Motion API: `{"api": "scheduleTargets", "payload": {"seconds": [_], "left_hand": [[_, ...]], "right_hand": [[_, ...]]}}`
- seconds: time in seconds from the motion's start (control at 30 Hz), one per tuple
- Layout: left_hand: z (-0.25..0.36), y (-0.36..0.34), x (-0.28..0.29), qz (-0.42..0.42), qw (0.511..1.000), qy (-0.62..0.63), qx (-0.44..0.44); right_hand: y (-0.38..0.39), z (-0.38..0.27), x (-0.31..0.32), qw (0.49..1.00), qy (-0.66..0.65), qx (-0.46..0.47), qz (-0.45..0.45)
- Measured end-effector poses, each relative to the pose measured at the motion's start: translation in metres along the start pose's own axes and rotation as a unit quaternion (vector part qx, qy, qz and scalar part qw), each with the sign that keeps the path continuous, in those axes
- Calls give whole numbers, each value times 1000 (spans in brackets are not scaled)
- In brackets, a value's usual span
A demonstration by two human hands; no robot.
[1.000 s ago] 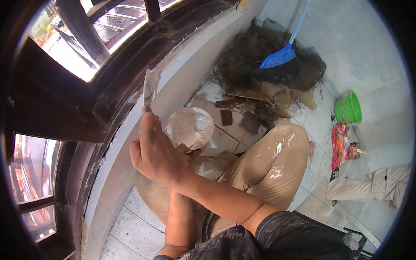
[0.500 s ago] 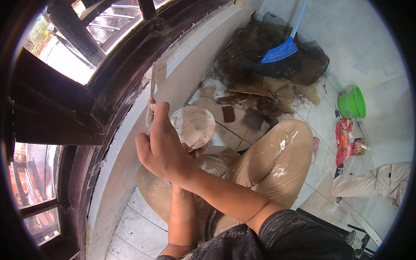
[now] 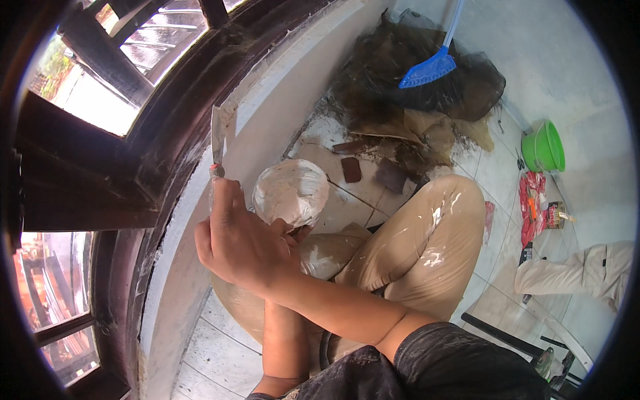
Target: The person scoops white filler from a small container with a putty knife and applies it to the wall area around a window frame. They repeatedly smooth the filler along the frame edges and corners.
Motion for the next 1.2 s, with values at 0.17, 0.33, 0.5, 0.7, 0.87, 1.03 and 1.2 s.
{"api": "scheduleTargets", "payload": {"seconds": [0.17, 0.33, 0.5, 0.7, 0.87, 1.03, 1.2], "left_hand": [[12, -7, -5, 31, 992, -118, 41], [4, -20, -4, 40, 997, -31, 62], [4, -27, -1, 45, 996, -12, 70], [0, -26, -2, 45, 996, 1, 76], [-1, -29, -1, 48, 996, 10, 75], [-2, -29, 2, 49, 996, 18, 72], [-13, -21, 0, 42, 997, 45, 52]], "right_hand": [[-2, 10, 2, 992, -101, 24, 68], [-1, 25, 16, 964, -247, 14, 99], [-5, 28, 27, 929, -353, -47, 105], [-7, 16, 29, 916, -388, -42, 94], [-11, 12, 35, 908, -401, -48, 109], [-16, 14, 41, 920, -369, -68, 110], [-29, 6, 27, 974, -216, 10, 73]]}}
Point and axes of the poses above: each hand's wrist, its own y-axis away from the middle knuckle, its own x-axis out of the back of the hand, z = x × y, the point moved 6 cm from there along -y, towards the middle knuckle, and after that the axes turned 9 degrees about -z, right-handed, at the moved point
